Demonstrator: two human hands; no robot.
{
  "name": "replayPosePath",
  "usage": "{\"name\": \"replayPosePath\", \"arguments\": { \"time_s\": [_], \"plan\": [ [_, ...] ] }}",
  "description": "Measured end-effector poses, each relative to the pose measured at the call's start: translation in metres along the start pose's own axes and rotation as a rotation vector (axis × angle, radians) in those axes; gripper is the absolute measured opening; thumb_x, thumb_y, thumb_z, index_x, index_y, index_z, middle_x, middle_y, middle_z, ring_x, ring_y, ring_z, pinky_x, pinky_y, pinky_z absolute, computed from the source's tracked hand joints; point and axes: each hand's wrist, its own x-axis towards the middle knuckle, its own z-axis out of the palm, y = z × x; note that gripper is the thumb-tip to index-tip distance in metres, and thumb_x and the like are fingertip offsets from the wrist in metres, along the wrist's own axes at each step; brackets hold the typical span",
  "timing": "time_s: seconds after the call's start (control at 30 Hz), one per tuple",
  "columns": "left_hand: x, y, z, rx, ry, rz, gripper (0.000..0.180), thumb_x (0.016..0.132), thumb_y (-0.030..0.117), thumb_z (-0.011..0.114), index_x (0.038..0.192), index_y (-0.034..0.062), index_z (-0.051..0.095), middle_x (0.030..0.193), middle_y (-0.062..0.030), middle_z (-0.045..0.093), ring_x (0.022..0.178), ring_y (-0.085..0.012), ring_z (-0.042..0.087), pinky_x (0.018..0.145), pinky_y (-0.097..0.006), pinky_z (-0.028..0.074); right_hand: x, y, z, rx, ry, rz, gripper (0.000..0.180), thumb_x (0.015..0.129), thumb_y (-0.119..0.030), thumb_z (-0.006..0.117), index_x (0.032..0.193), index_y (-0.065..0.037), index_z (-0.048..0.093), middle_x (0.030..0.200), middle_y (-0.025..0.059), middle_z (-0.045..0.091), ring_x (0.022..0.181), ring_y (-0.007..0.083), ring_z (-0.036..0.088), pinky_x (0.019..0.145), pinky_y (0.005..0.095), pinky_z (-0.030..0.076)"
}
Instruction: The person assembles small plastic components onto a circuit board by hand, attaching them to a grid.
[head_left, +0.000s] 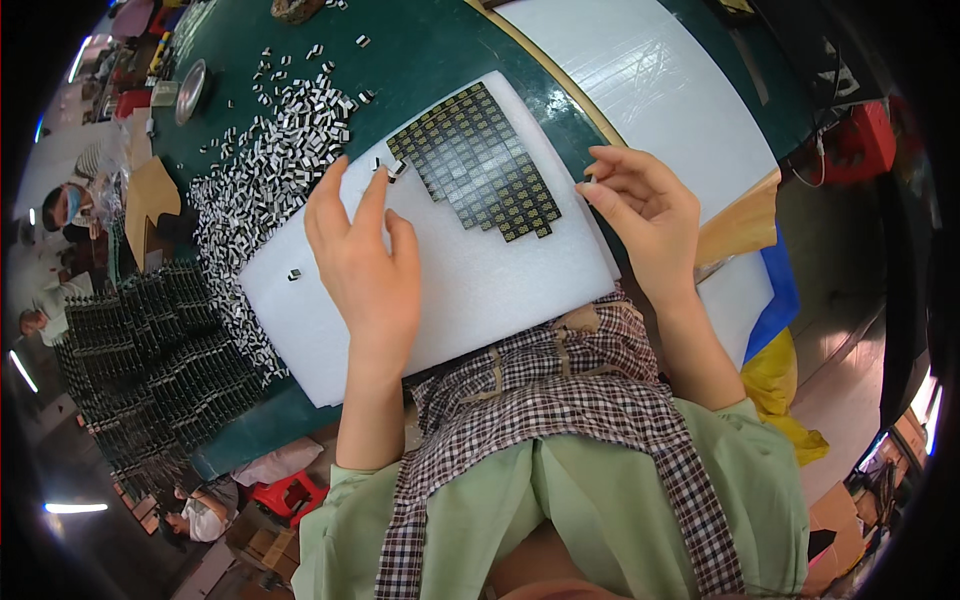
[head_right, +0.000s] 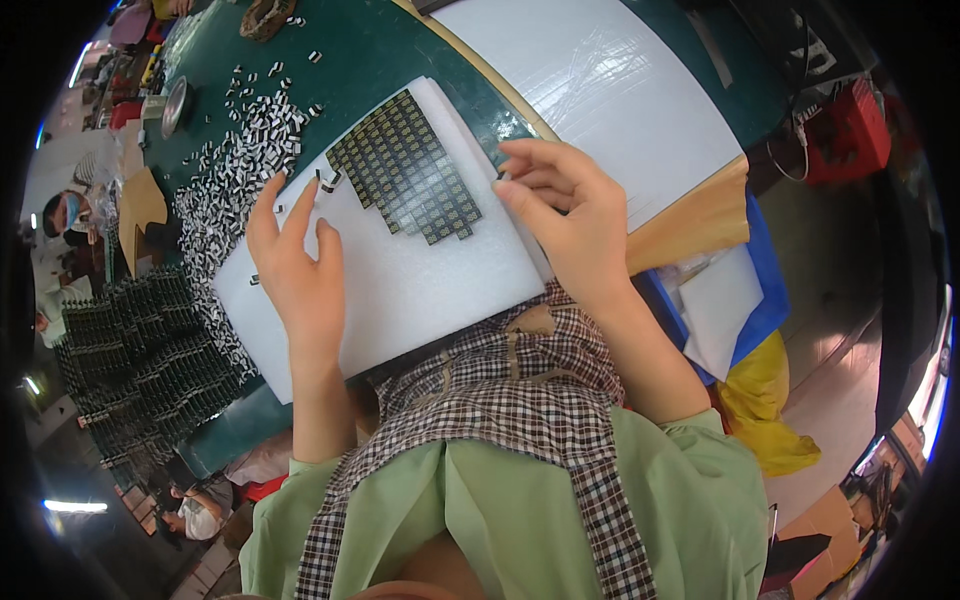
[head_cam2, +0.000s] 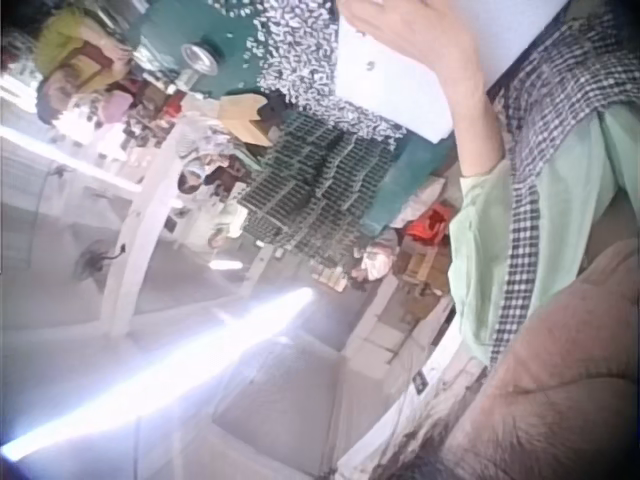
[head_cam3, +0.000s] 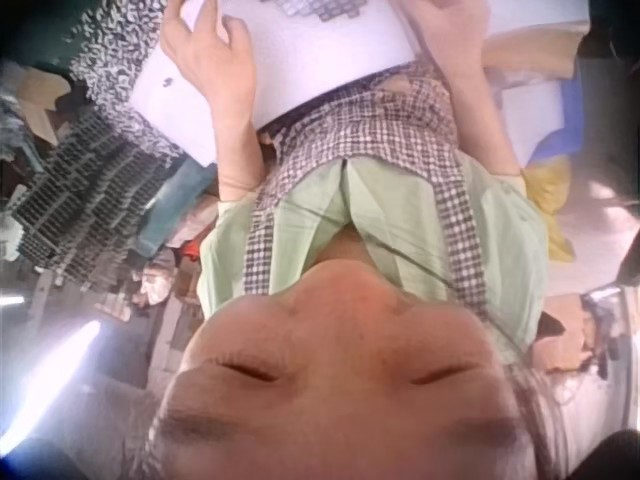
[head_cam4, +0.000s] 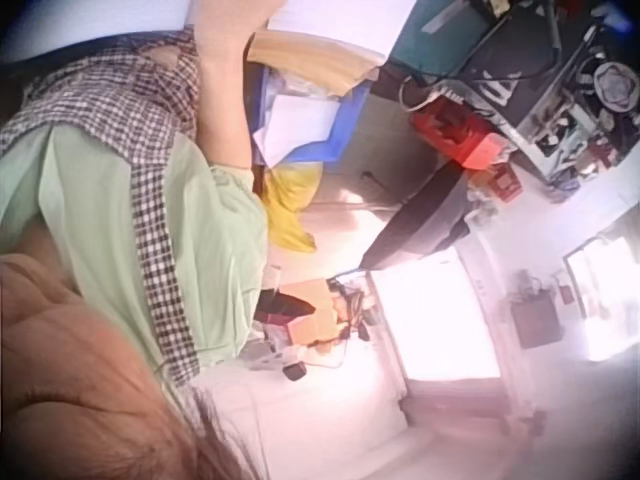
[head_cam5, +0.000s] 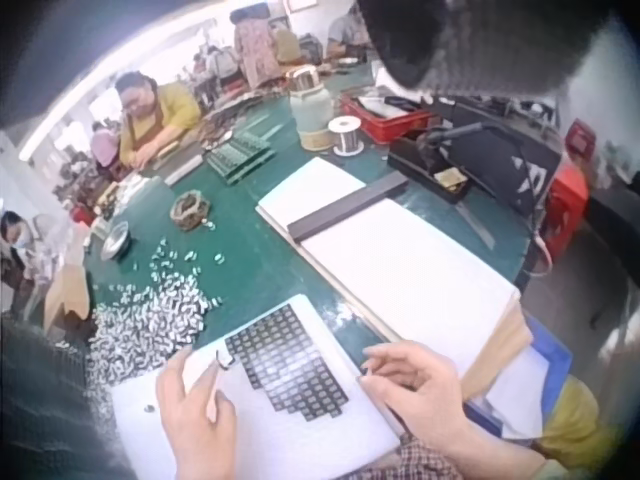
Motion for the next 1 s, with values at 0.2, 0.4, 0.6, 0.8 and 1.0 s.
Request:
{"name": "replayPosePath", "arguments": {
  "time_s": [0.2,0.4,0.6,0.8,1.0],
  "plan": [
    [-0.018,0.048,0.022,-0.156,-0.226,0.297,0.028,0.072,0.004,0.06,0.1,-0.0004,0.061,0.098,-0.0107,0.056,0.089,-0.0265,0.055,0.076,-0.033,0.047,-0.005,0.005,-0.008,0.104,0.04,0.036,0.029,0.076,0.0,0.065,0.105,0.003,0.059,0.092,0.0095,0.061,0.085,0.0135,0.061,0.077,0.0229,0.049],
    [-0.029,0.06,0.037,0.377,-0.076,0.638,0.034,0.06,0.002,0.059,0.092,-0.0085,0.058,0.091,-0.0123,0.055,0.083,-0.0224,0.055,0.062,-0.024,0.048,-0.009,0.013,-0.005,0.05,0.068,-0.024,0.03,0.076,0.0,0.065,0.105,0.003,0.059,0.091,0.0091,0.062,0.085,0.0134,0.061,0.079,0.0245,0.049],
    [-0.024,0.065,0.035,0.495,-0.076,0.699,0.029,0.061,0.003,0.058,0.088,-0.0067,0.059,0.086,-0.0122,0.054,0.074,-0.0204,0.055,0.06,-0.023,0.048,-0.005,0.007,-0.003,0.077,0.066,0.026,0.031,0.076,0.003,0.064,0.106,0.002,0.058,0.092,0.0094,0.062,0.085,0.0143,0.061,0.079,0.0249,0.049],
    [0.012,0.042,0.016,-1.263,-0.61,-0.491,0.017,0.08,0.004,0.063,0.094,-0.0052,0.064,0.083,-0.0096,0.065,0.072,-0.0128,0.062,0.068,-0.022,0.05,-0.014,0.001,0.002,-0.087,0.017,-0.229,0.035,0.072,0.004,0.065,0.107,-0.001,0.059,0.091,0.009,0.063,0.085,0.0157,0.062,0.075,0.0273,0.05],
    [0.006,0.036,0.026,-1.599,-0.693,-0.722,0.018,0.081,0.005,0.062,0.097,-0.0041,0.063,0.085,-0.0091,0.065,0.075,-0.0131,0.062,0.071,-0.024,0.051,-0.01,-0.002,0.007,-0.208,-0.015,-0.492,0.044,0.066,0.006,0.067,0.108,-0.003,0.059,0.088,0.0096,0.065,0.079,0.0178,0.063,0.07,0.0259,0.05]
  ]
}}
